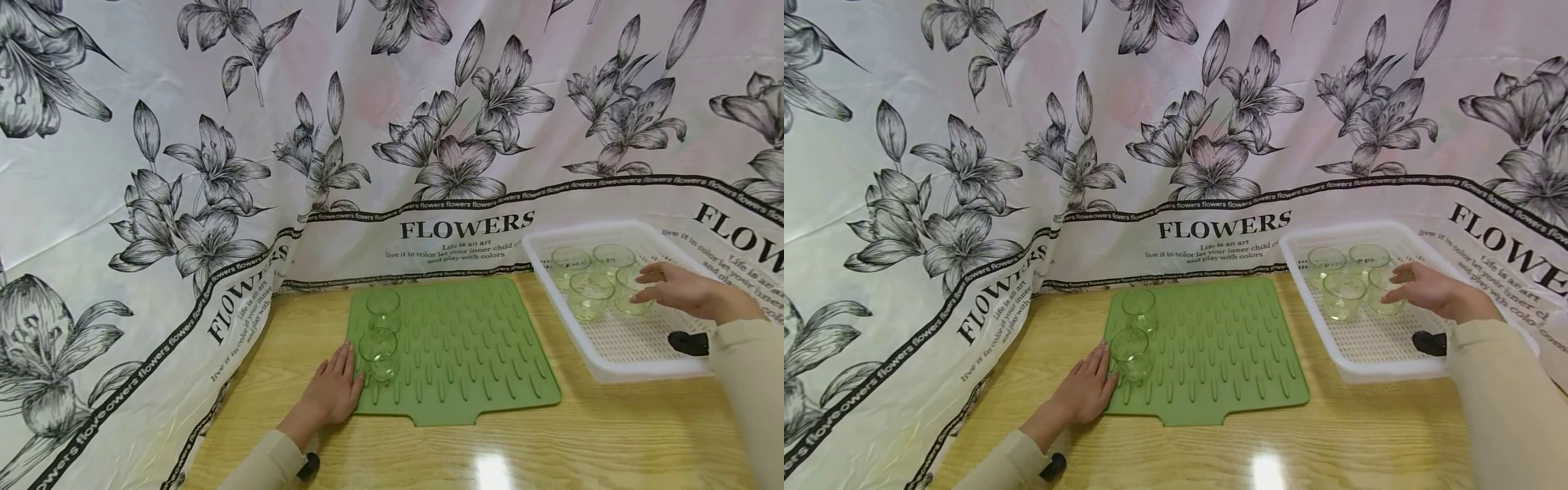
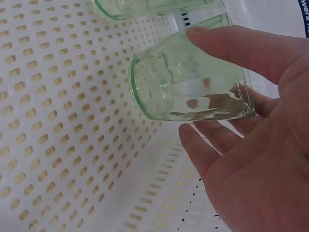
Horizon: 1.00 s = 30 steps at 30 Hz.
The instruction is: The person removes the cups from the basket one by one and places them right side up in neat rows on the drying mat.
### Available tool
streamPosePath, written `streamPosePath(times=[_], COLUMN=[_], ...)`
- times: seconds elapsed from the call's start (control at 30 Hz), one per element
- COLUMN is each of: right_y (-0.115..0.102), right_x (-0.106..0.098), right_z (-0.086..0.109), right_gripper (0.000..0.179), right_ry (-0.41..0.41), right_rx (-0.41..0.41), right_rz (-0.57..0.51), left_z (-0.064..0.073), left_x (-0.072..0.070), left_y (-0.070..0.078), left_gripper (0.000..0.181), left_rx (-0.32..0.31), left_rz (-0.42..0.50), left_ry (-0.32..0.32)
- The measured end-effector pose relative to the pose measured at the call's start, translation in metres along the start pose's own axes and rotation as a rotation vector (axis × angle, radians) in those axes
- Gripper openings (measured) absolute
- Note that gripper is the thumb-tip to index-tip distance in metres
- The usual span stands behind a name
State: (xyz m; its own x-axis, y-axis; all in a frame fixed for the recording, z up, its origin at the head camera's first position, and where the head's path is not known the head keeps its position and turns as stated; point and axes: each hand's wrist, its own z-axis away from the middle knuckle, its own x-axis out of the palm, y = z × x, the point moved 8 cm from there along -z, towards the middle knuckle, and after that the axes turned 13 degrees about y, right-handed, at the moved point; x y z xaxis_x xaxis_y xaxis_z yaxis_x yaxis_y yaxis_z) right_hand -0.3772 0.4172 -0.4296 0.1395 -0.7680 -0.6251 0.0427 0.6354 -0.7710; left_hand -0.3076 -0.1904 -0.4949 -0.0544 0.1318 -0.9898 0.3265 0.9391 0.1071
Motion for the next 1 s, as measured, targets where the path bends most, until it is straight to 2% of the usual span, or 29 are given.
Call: streamPosePath(times=[0.37,0.7,1.0], right_y=[-0.013,-0.021,-0.029], right_x=[-0.012,-0.022,-0.029], right_z=[0.003,0.000,0.005], right_gripper=[0.086,0.091,0.095], right_ry=[0.045,0.065,0.097], right_rx=[-0.029,-0.031,-0.033], right_rz=[0.027,0.044,0.097], left_z=[-0.001,-0.001,-0.003], left_x=[0.006,0.008,0.015], left_y=[-0.005,-0.007,-0.011], left_gripper=[0.067,0.070,0.069], left_rx=[-0.002,0.005,0.000], left_rz=[-0.022,-0.034,-0.054], left_ry=[0.011,0.037,0.023])
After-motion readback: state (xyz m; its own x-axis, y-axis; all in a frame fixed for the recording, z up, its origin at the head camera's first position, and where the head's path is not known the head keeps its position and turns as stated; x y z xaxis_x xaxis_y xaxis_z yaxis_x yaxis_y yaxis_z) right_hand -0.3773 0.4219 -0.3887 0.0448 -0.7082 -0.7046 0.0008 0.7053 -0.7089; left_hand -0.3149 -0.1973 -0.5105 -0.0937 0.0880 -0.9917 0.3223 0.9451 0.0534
